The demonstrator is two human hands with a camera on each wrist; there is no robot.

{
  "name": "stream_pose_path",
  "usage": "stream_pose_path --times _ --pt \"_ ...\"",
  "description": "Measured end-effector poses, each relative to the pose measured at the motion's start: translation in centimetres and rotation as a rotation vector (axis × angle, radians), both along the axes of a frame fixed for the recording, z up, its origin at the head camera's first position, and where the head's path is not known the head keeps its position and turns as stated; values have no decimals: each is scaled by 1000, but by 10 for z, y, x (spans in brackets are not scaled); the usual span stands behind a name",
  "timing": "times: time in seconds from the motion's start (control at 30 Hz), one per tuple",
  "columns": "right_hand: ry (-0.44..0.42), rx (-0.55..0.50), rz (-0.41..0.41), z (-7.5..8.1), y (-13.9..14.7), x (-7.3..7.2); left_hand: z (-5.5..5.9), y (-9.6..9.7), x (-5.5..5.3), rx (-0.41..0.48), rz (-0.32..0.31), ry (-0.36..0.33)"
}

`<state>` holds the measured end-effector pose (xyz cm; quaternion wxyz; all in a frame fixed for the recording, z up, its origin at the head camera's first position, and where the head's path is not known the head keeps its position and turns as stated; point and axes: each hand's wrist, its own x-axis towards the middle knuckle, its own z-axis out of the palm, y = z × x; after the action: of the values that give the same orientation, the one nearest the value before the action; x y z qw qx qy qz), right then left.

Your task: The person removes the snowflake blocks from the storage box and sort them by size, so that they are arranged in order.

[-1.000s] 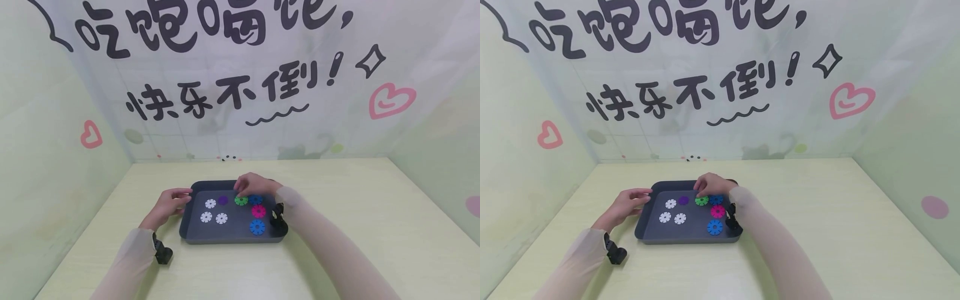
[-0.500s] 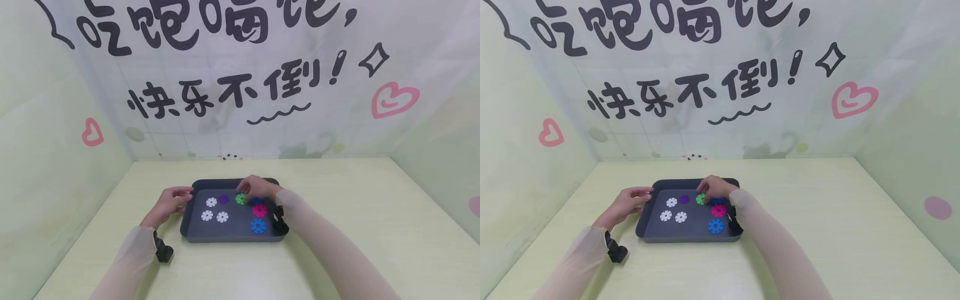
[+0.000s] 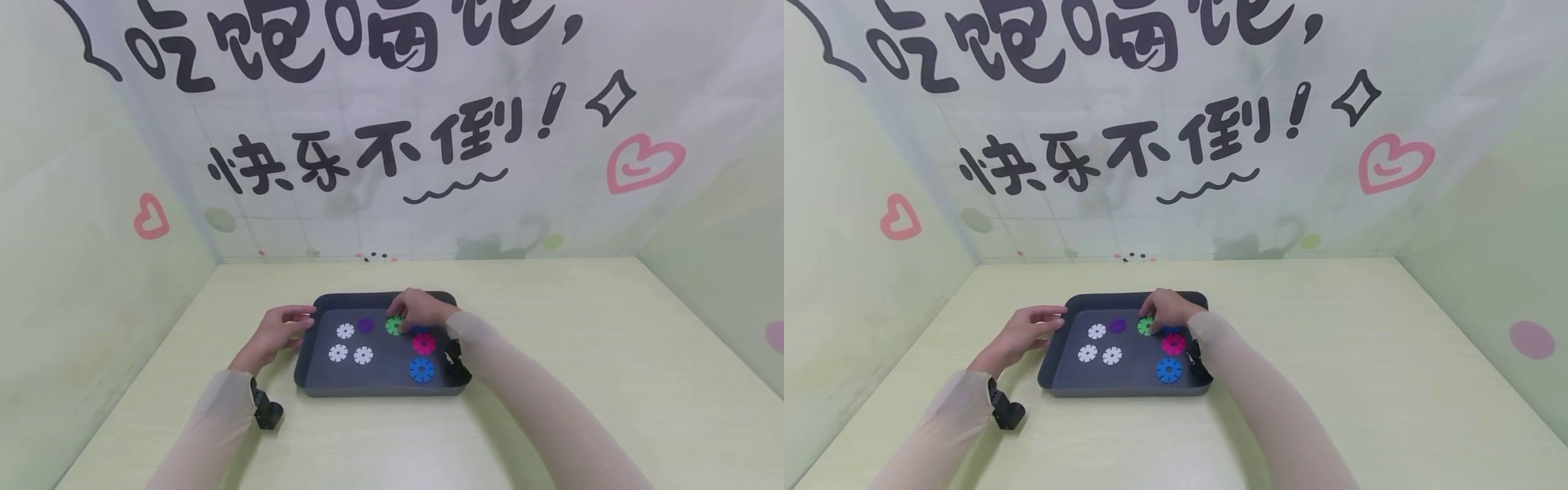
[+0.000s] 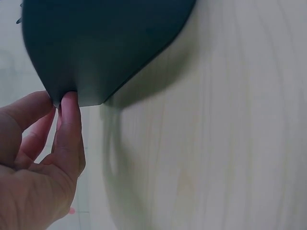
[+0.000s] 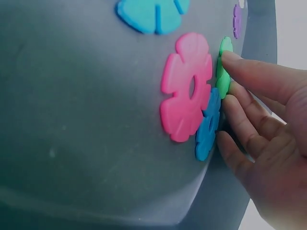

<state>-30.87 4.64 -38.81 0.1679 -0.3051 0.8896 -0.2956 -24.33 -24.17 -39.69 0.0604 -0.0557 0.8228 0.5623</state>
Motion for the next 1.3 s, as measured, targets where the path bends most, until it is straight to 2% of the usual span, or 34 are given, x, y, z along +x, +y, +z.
stream_pose_path --times 0.37,0.57,0.73,0.93,1.1,1.3 --pt "26 74 17 3 -3 1 -1 0 0 12 -5 5" --pt "42 80 24 4 -3 3 -1 0 1 32 -13 17" --pt "38 32 17 4 -2 1 -2 0 1 41 -15 17" --pt "26 -104 52 5 5 -1 -2 0 1 42 -14 17" --pt "2 -148 31 16 14 1 -2 -1 2 36 -17 17" --pt "82 -190 16 33 40 2 0 0 1 31 -21 13"
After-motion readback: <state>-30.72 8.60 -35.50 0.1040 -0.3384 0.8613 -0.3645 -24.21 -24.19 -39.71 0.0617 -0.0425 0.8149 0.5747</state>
